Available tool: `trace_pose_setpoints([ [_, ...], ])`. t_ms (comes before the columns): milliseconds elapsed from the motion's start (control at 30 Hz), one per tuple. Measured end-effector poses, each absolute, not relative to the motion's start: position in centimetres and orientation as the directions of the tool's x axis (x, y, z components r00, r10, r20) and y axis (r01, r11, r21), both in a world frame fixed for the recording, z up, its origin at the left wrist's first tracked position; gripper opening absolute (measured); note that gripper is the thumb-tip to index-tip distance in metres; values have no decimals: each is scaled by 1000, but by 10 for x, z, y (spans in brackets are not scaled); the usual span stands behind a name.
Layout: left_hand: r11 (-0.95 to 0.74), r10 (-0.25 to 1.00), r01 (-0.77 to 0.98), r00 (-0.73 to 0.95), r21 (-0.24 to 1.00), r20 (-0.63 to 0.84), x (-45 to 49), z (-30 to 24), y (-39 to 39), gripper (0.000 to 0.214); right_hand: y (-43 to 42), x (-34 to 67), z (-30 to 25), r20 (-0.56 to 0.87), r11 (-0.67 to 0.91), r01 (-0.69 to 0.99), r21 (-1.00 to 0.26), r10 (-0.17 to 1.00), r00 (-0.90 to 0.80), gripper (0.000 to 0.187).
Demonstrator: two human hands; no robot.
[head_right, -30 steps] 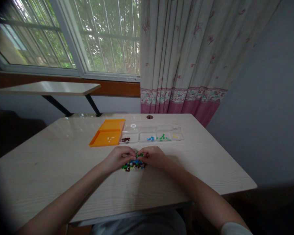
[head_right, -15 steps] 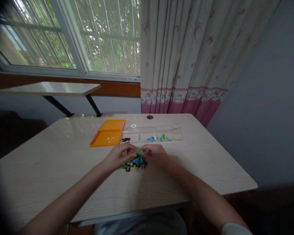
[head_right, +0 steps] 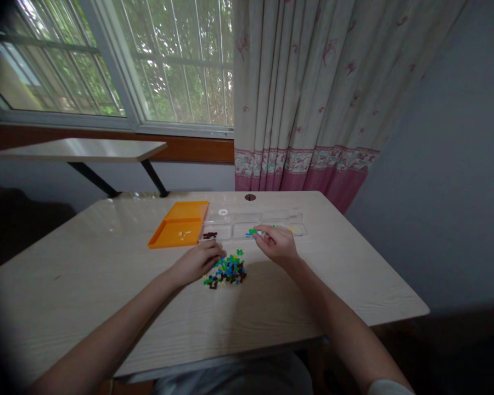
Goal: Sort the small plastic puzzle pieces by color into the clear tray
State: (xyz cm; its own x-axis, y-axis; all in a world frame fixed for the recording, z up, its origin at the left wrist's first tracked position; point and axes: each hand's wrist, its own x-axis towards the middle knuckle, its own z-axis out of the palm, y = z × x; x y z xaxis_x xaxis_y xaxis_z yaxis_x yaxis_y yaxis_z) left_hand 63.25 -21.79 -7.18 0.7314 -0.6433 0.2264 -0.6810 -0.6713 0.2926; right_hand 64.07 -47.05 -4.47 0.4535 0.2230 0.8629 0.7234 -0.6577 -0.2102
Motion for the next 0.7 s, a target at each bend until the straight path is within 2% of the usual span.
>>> trace_pose_setpoints([
  [300,-672,-666,-693,720,261,196,628,-70,-214,24,-470,638,-42,893,-626,748,-219,179,412,11],
  [700,-678,-666,-688,724,258,182,627,-69,-214,22,-470,640,-46,891,-632,746,-212,189,414,12],
])
